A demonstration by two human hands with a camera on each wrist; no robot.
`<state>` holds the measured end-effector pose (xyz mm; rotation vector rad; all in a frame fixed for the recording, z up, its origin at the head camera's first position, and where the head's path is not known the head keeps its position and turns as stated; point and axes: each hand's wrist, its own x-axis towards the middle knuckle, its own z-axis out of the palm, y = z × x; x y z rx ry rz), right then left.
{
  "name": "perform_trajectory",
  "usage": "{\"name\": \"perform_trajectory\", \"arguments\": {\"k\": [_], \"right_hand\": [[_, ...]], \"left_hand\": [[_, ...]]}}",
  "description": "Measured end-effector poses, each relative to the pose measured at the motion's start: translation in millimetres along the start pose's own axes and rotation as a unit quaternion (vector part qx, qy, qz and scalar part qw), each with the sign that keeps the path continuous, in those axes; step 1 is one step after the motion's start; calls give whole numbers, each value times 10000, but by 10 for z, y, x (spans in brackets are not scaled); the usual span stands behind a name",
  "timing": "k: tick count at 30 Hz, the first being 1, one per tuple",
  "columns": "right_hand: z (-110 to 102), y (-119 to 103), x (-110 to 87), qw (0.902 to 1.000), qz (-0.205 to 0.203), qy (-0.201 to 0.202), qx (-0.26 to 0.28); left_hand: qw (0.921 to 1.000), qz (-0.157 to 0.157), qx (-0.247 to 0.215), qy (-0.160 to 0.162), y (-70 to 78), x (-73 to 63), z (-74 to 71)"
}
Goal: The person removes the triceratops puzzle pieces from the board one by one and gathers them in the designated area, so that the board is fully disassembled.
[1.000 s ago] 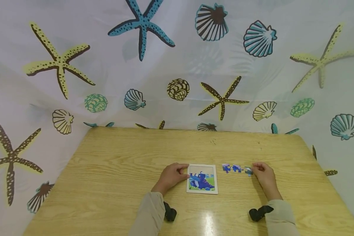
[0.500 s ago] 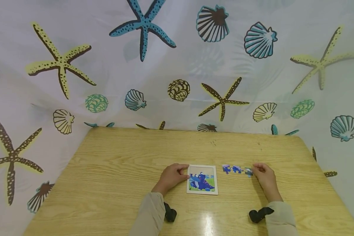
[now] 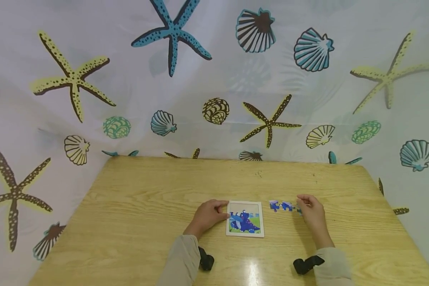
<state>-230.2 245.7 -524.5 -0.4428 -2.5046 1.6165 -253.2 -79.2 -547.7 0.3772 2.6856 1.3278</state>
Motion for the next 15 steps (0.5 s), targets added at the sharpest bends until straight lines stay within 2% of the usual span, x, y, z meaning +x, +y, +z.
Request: {"name": "perform_trajectory", "arguments": {"k": [6,15], "right_hand": [[308,-76,-131,9982,-345,-419,247],[725,-182,-324,9879,-1097,-1096,28]], "left_hand": [[10000,-45,-37,20,-20,-7,27],[10000,-6,17,35,-41,14,35]]}}
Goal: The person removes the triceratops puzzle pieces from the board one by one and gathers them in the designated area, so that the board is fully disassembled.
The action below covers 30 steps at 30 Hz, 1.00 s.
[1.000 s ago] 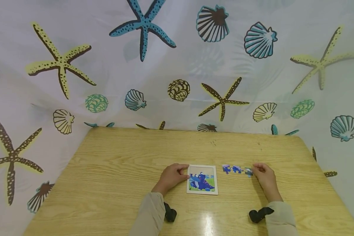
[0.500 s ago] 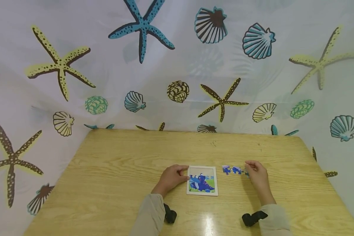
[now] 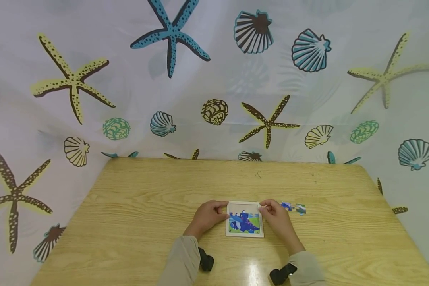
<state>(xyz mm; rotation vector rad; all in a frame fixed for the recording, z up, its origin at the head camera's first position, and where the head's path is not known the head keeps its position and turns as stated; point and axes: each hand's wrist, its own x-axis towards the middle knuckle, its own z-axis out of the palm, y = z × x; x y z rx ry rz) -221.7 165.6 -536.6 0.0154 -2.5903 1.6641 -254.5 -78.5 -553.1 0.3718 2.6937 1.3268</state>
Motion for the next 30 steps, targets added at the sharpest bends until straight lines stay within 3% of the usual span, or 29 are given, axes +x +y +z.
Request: {"name": "perform_trajectory", "arguments": {"k": [7,18,30], "right_hand": [[218,-30,-24,9983,-74,-522,-256],[255,-55,-42,9883,-507,-940,-1089],[254,-44,-31,9900,-477,-1059,-802]], "left_hand": [[10000,-29,87,-12,24,-13,-13],[10000,16,9,-11,11,7,-6],[9998,133,-21,-173,27,-56,-35]]}}
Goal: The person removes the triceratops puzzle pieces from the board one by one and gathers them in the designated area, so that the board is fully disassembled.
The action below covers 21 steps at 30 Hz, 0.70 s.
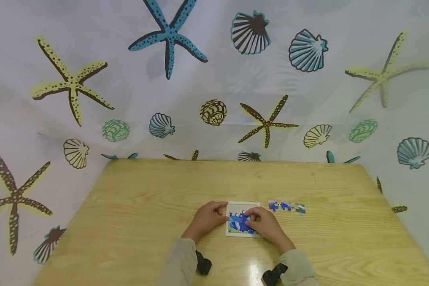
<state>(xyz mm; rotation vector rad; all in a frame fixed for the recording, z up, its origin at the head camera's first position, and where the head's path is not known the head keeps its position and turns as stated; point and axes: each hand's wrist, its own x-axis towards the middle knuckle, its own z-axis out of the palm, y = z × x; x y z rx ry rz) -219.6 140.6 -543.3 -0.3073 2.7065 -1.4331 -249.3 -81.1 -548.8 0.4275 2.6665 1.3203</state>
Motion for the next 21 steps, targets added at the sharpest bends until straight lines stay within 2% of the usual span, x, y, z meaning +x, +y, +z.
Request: {"name": "perform_trajectory", "arguments": {"k": [5,10,14,21], "right_hand": [[-4,2,-2,9999,-57,-77,45],[-17,-8,6,9996,-230,-77,-169],[-44,-11,15,9989,-313,-180,-293],[-141,26,-33,9984,-260,-209,-446]], "left_hand": [[9995,186,237,-107,25,-56,-8],[9979,302,572,-101,22,-66,8],[9965,248,789,-155,21,-43,16],[9968,156,727,-303,84,-33,-7]]}}
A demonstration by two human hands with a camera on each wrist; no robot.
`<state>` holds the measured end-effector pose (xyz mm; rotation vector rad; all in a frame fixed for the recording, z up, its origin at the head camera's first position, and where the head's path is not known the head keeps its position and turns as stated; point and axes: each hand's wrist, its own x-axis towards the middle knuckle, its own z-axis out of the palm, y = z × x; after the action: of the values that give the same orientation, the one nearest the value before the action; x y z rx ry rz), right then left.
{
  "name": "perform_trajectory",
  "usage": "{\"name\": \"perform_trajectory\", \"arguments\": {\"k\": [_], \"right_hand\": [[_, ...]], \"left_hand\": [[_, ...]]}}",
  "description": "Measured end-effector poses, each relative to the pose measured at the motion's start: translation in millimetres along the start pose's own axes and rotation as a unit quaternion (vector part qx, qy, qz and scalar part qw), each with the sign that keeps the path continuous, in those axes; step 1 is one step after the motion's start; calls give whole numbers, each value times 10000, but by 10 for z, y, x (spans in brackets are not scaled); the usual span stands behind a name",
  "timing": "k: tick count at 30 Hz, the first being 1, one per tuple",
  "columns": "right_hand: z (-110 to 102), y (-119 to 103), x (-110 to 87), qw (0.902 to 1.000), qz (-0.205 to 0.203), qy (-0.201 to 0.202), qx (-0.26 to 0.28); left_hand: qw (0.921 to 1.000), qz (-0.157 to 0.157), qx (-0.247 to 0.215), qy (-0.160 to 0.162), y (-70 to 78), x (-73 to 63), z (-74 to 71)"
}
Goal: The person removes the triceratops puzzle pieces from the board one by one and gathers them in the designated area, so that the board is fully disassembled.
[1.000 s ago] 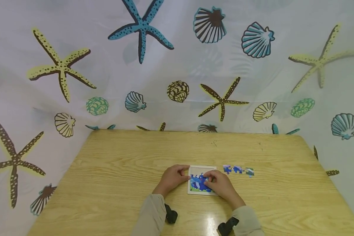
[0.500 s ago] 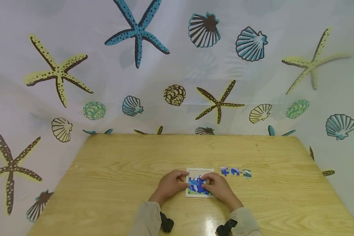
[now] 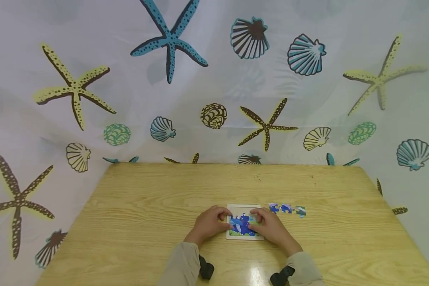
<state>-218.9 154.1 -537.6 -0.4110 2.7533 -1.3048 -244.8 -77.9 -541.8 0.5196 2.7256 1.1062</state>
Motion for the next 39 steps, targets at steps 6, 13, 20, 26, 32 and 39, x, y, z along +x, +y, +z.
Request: {"name": "perform_trajectory", "arguments": {"k": [6,13,20,26,32,39], "right_hand": [[-61,61,-31,9995,-165,-225,-132],[-96,91,-60,9978,-475,-338,-332],[-98,2,-70,9884,-640,-870,-1070],[-78,3,-74,9902,-516,-870,-965],[-37,47,-61,9904,-547,-754,-1019],[-58,48,-55,9929,-457,-693,-847]], "left_hand": [[10000,-76,36,-45,17,-3,0],[9999,-109,-32,-37,49,-5,5],[9998,-163,73,-31,30,3,20],[9998,-173,12,7,31,2,27],[9996,-241,-38,154,56,-47,39],[9985,-187,-316,408,113,-83,51]]}}
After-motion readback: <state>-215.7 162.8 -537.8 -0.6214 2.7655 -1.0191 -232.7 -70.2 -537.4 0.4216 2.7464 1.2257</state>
